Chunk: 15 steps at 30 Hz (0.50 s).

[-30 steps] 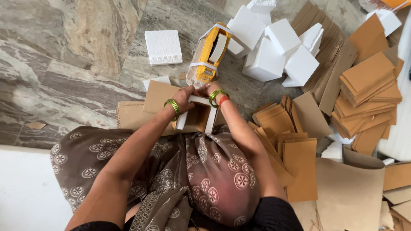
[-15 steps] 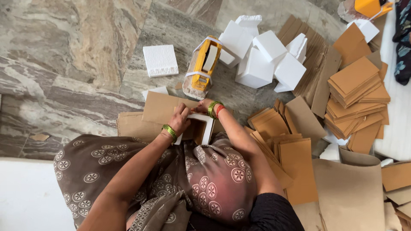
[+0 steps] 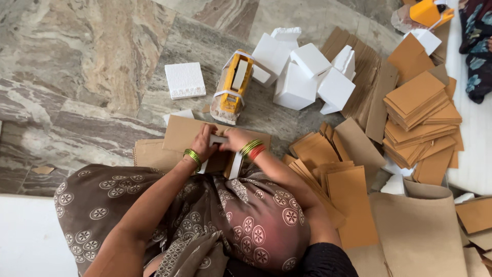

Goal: The person assembles cardboard boxes by hand, places white foam inserts inside them, and uses a yellow tape dispenser to apply adhesive tape to the packages while working on a stone floor.

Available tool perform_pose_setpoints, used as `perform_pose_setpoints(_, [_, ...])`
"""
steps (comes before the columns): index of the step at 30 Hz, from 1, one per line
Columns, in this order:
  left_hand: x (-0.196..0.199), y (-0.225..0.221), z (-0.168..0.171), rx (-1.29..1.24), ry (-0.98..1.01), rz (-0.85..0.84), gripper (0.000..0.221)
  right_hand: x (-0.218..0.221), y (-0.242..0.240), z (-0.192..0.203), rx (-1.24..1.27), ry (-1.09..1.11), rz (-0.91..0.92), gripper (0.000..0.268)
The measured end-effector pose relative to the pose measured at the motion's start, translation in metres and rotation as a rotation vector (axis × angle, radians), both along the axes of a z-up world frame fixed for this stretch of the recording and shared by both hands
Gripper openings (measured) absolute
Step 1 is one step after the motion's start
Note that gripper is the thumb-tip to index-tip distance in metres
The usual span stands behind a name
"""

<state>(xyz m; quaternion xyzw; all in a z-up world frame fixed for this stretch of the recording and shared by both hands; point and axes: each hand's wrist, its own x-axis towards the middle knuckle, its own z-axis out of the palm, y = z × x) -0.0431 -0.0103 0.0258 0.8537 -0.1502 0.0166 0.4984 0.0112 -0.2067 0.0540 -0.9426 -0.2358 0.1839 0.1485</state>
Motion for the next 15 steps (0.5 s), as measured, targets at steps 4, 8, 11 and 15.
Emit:
perform_pose_setpoints(4, [-0.006,0.000,-0.008,-0.073,0.005,0.076,0.068,-0.034,0.032,-0.016,-0.276,-0.360,0.085,0.014])
perform_pose_setpoints(8, [-0.014,-0.003,-0.028,0.000,-0.044,0.160,0.087,-0.035,0.040,-0.044,-0.086,-0.385,-0.115,0.020])
perform_pose_setpoints(11, [-0.028,-0.006,-0.033,-0.015,0.306,0.293,0.101,-0.030,0.040,-0.049,-0.099,-0.507,-0.120,0.022])
perform_pose_setpoints(15, [-0.051,0.007,-0.050,0.110,0.450,0.286,0.111,-0.021,0.025,-0.040,0.084,-0.254,0.015,0.033])
